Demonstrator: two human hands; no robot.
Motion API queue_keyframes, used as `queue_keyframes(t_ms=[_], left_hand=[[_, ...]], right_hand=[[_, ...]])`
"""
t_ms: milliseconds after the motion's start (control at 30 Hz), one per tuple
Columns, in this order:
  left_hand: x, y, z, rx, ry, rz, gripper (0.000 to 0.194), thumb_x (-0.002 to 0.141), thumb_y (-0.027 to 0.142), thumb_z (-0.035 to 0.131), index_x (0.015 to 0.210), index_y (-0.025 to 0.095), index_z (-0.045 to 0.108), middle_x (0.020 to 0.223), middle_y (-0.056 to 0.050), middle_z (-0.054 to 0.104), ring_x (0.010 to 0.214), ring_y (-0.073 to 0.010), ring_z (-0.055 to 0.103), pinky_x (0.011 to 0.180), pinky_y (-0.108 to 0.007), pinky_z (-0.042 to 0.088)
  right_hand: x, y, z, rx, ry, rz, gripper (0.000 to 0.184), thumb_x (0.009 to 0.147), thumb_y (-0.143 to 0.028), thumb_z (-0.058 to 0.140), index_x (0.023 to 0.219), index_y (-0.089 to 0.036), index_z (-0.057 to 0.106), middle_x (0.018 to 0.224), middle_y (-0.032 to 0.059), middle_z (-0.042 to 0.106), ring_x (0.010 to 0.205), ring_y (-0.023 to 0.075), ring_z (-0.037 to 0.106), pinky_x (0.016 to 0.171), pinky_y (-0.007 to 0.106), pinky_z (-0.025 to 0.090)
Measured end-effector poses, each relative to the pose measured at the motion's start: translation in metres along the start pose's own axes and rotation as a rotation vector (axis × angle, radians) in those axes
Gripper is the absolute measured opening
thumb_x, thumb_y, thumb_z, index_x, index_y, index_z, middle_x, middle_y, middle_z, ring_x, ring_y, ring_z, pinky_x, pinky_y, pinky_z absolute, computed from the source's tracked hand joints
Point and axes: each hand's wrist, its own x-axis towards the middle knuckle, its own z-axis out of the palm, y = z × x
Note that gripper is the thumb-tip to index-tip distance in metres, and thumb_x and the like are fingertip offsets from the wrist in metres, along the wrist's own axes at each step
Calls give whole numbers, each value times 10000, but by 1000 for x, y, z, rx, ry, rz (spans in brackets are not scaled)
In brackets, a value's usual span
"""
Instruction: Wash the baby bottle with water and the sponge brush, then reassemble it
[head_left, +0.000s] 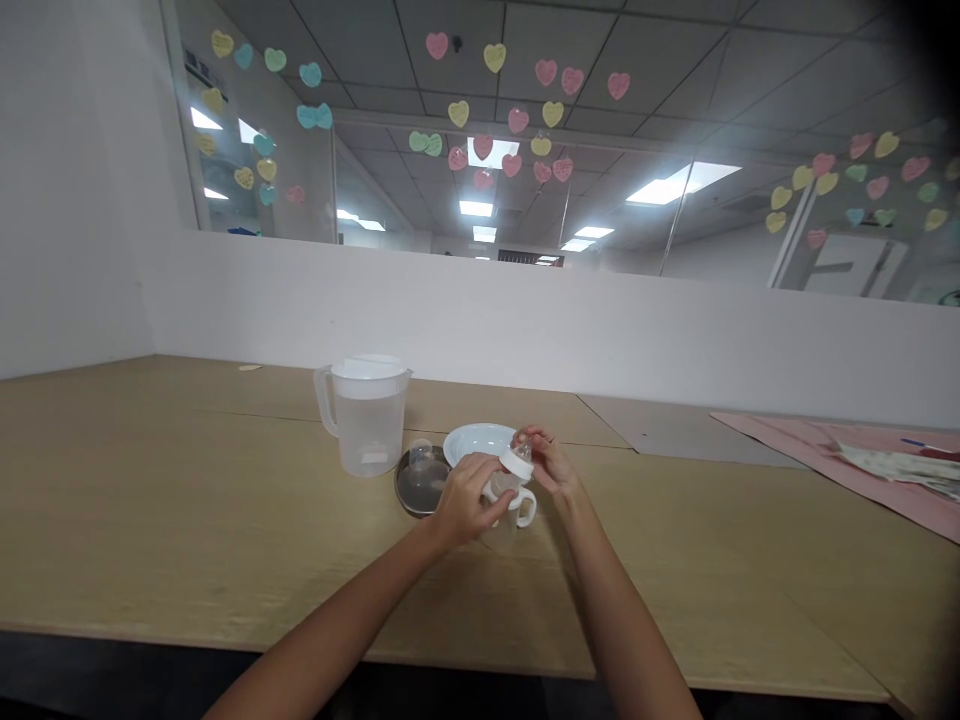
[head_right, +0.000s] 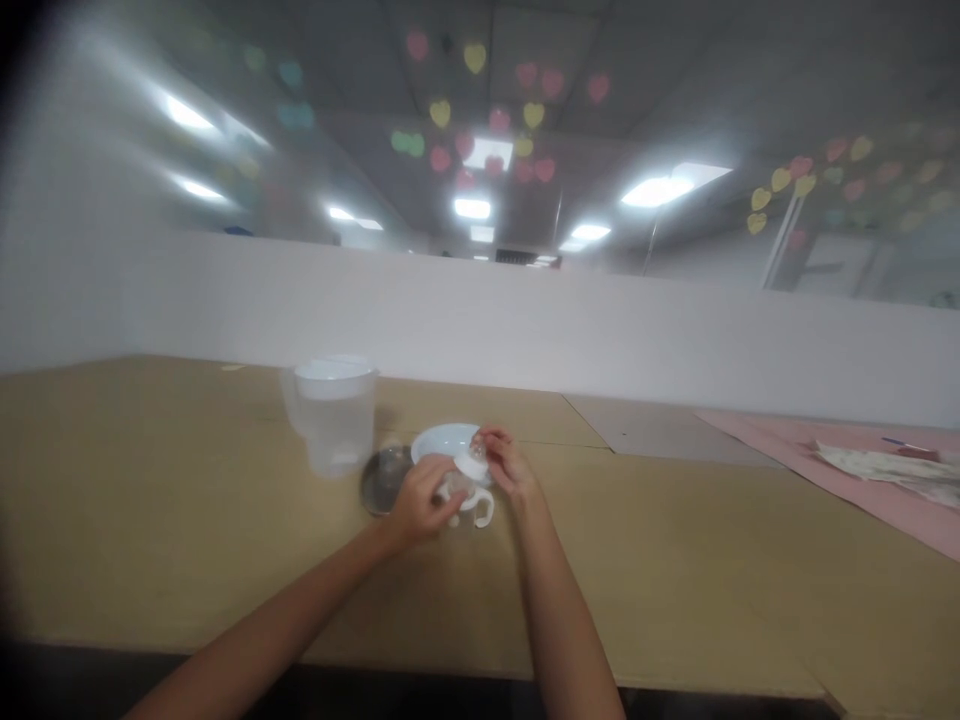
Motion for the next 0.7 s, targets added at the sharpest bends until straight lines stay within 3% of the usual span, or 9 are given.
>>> queue_keyframes(t_ms=[167,400,700], left_hand=[[-2,1,4,-72,19,-124,196,757,260,511,929,164,514,975,-75,556,932,-181,502,815,-303,399],[-3,1,9,-138,47,-290,155,753,276,516,874,179,513,870,-37,576,846,-165,530,761,-286,412],[-7,1,13,-192,115,-365,326,709,285,559,980,180,412,922,-46,560,881,-162,543,783,-297,421]], right_hand=[[-2,0,0,-8,-78,-35,158,507,-276,757,608,-224,647,600,-19,575,610,113,517,587,246,406],[-2,1,-4,-30,-87,-31,144,517,-288,752,610,-219,666,597,-10,583,603,112,518,574,239,403],[-2,5,-1,-45,-42,34,157,495,-256,760,605,-189,669,604,-4,590,590,107,521,570,235,412]])
